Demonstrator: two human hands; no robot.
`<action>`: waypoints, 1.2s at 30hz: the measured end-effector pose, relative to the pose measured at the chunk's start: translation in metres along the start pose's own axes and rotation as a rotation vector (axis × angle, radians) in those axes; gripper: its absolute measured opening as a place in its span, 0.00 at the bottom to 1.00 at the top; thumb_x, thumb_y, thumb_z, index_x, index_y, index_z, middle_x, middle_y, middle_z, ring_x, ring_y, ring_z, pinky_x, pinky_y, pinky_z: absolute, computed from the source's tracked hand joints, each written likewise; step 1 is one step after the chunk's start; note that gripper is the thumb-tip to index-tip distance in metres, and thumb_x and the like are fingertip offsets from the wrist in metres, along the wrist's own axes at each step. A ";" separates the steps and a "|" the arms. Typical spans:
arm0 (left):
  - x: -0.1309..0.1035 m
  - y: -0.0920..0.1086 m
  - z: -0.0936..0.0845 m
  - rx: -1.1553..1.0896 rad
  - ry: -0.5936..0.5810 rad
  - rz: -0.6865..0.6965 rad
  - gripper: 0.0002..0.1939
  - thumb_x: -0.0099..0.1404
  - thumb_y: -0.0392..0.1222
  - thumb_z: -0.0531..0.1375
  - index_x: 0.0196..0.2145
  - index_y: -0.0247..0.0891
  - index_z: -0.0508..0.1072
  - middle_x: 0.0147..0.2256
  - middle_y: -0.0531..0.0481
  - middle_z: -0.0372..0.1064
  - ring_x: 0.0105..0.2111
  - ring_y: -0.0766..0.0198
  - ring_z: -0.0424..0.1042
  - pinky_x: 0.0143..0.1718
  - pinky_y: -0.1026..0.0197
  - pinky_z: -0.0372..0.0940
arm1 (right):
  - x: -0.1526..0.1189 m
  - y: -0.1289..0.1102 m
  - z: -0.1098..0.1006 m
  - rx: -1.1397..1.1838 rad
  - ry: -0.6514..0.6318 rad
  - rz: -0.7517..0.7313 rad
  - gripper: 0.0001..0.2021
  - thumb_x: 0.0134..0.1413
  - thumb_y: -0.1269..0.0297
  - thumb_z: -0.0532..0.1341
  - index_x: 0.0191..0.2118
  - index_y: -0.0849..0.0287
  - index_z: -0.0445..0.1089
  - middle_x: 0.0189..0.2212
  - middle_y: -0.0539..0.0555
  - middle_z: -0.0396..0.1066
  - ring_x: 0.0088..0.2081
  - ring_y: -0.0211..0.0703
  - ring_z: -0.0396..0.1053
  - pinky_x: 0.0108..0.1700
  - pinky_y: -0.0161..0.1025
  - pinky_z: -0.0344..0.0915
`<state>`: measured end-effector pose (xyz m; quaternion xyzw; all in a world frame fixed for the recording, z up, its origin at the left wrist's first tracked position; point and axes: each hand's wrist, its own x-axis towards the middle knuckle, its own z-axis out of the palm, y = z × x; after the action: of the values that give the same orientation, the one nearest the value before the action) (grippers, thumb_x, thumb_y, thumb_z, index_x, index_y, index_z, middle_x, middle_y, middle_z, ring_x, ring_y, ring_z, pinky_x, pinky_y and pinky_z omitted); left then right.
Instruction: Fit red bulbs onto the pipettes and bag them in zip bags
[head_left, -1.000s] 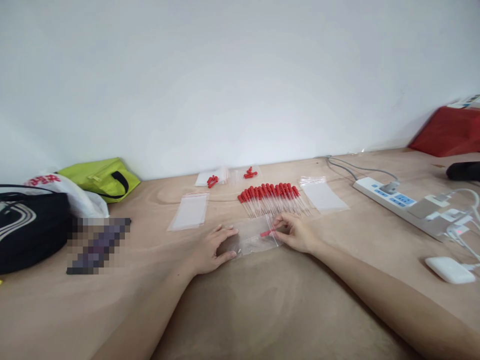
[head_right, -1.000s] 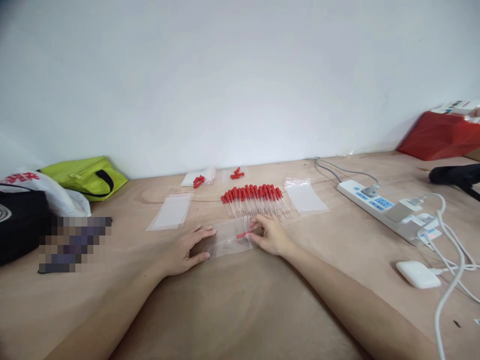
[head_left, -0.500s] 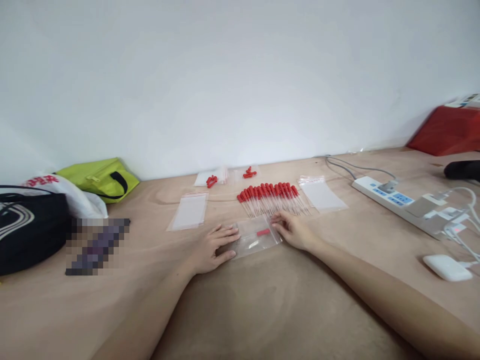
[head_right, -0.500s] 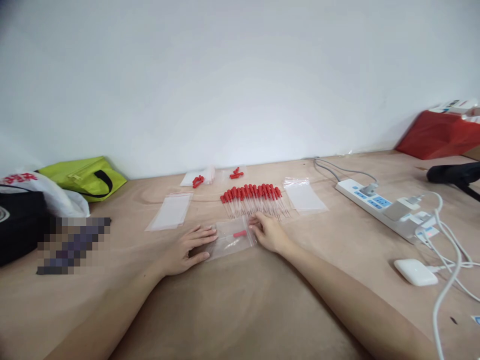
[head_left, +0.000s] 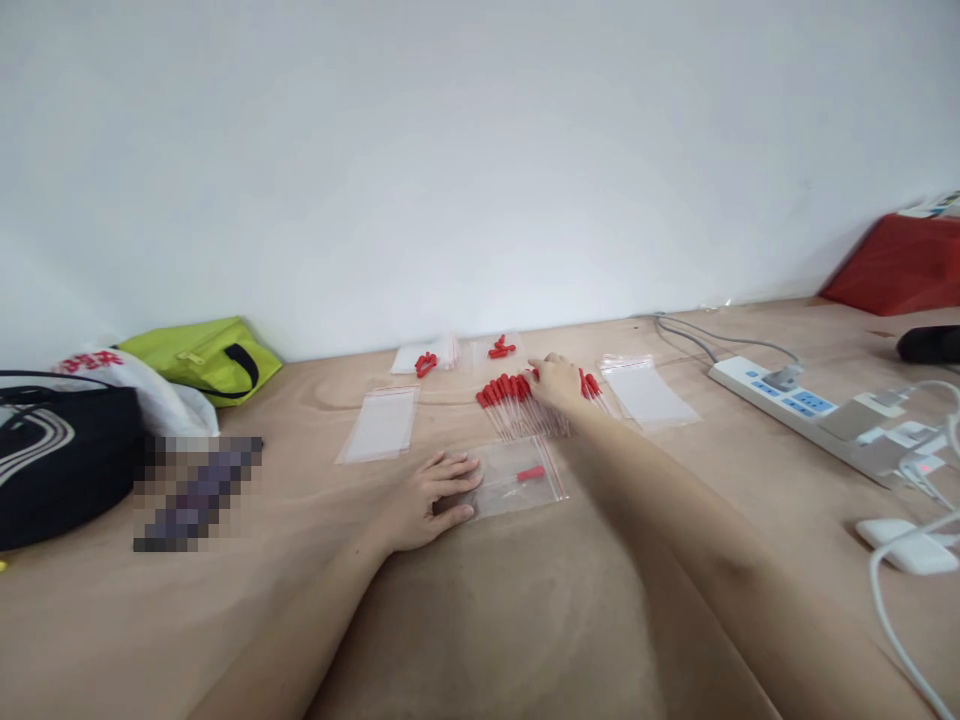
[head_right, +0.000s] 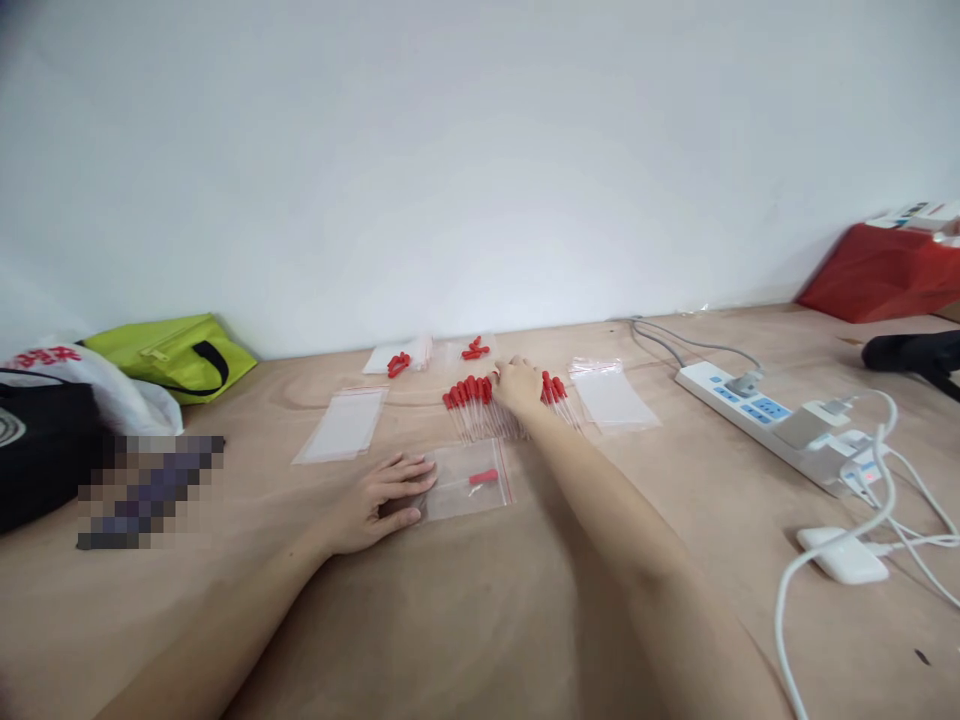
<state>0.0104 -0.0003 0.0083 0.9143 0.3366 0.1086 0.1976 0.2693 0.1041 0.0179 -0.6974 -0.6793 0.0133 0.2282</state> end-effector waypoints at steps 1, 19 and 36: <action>0.000 0.000 0.000 -0.003 0.003 0.001 0.20 0.62 0.50 0.54 0.51 0.48 0.64 0.55 0.50 0.57 0.57 0.59 0.53 0.59 0.46 0.43 | 0.002 -0.002 0.002 0.031 -0.005 0.008 0.14 0.53 0.62 0.52 0.41 0.57 0.71 0.40 0.63 0.66 0.46 0.55 0.61 0.44 0.48 0.55; 0.002 0.004 0.000 0.031 0.024 -0.020 0.20 0.62 0.49 0.52 0.52 0.46 0.62 0.54 0.51 0.59 0.56 0.60 0.55 0.59 0.47 0.44 | -0.074 0.062 -0.021 1.239 0.321 0.300 0.17 0.44 0.47 0.57 0.28 0.57 0.58 0.22 0.47 0.66 0.19 0.32 0.59 0.24 0.33 0.57; 0.000 0.007 -0.001 0.056 0.030 -0.080 0.25 0.62 0.50 0.52 0.56 0.43 0.56 0.55 0.50 0.58 0.56 0.58 0.55 0.59 0.49 0.45 | -0.098 0.036 -0.008 1.501 0.174 0.465 0.19 0.36 0.48 0.62 0.28 0.56 0.58 0.21 0.46 0.67 0.20 0.31 0.60 0.23 0.31 0.57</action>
<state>0.0139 -0.0051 0.0119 0.9035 0.3788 0.1048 0.1710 0.2982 0.0095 -0.0158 -0.4796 -0.3050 0.4608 0.6816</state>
